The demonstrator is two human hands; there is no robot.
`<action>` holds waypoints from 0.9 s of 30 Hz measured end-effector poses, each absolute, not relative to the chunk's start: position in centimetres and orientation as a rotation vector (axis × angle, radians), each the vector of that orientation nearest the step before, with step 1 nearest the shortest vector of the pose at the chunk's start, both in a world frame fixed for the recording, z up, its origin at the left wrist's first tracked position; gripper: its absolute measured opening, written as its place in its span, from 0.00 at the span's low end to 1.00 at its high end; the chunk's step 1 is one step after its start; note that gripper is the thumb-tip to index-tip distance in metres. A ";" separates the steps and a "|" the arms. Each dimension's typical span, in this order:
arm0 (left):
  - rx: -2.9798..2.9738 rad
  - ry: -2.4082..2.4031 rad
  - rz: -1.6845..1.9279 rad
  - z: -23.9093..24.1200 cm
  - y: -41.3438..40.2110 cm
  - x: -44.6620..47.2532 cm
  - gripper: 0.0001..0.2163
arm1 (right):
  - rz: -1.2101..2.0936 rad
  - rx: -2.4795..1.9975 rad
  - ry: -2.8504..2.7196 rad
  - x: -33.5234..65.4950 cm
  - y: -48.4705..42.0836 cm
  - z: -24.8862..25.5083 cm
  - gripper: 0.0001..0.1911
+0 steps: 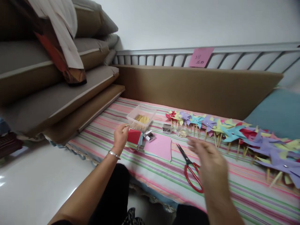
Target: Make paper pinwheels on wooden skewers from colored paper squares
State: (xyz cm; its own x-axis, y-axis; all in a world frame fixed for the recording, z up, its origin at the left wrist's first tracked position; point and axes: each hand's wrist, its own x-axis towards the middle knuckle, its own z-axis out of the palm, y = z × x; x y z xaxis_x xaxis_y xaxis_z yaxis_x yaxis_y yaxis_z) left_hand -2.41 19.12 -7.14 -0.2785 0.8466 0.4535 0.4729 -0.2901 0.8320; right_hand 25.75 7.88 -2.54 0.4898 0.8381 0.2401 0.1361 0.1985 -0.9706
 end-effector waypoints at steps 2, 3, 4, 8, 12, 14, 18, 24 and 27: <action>1.601 1.519 1.685 -4.9 18.1 -1.3 0.12 | 0.788 -1.282 -0.948 24.6 9.7 -4.3 0.16; 1.496 1.361 1.741 -3.9 17.6 -0.5 0.11 | 0.885 -1.242 -0.921 24.0 10.7 -5.2 0.16; 1.366 1.222 1.762 -3.1 17.4 0.4 0.10 | 0.970 -1.204 -0.882 23.5 11.7 -6.0 0.17; 0.823 0.904 1.417 -2.1 18.3 4.8 0.09 | 1.246 -1.081 -0.616 22.7 14.3 -8.2 0.25; 0.621 0.855 1.105 -4.4 20.8 8.7 0.07 | 1.395 -0.907 -0.441 23.4 15.2 -8.9 0.30; 0.625 0.849 1.031 -6.0 21.7 10.0 0.06 | 1.415 -0.862 -0.417 23.8 15.4 -9.4 0.28; 0.611 0.856 0.980 -8.7 22.3 11.0 0.05 | 1.285 -0.950 -0.395 24.2 15.7 -10.6 0.17; 0.544 0.722 0.938 -10.1 22.1 11.3 0.19 | 1.156 -1.042 -0.389 23.7 16.7 -11.6 0.13; 0.682 0.741 0.939 -11.0 22.1 11.8 0.20 | 1.125 -1.057 -0.413 23.6 17.2 -12.2 0.13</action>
State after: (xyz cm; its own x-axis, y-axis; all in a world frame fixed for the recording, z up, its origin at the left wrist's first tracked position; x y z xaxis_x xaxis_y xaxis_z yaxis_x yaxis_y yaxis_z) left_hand 11.83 22.15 -11.04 0.3908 0.8843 -0.2557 -0.4536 0.4267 0.7824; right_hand 23.55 17.18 -12.21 0.4220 0.8794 -0.2204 -0.5284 0.0410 -0.8480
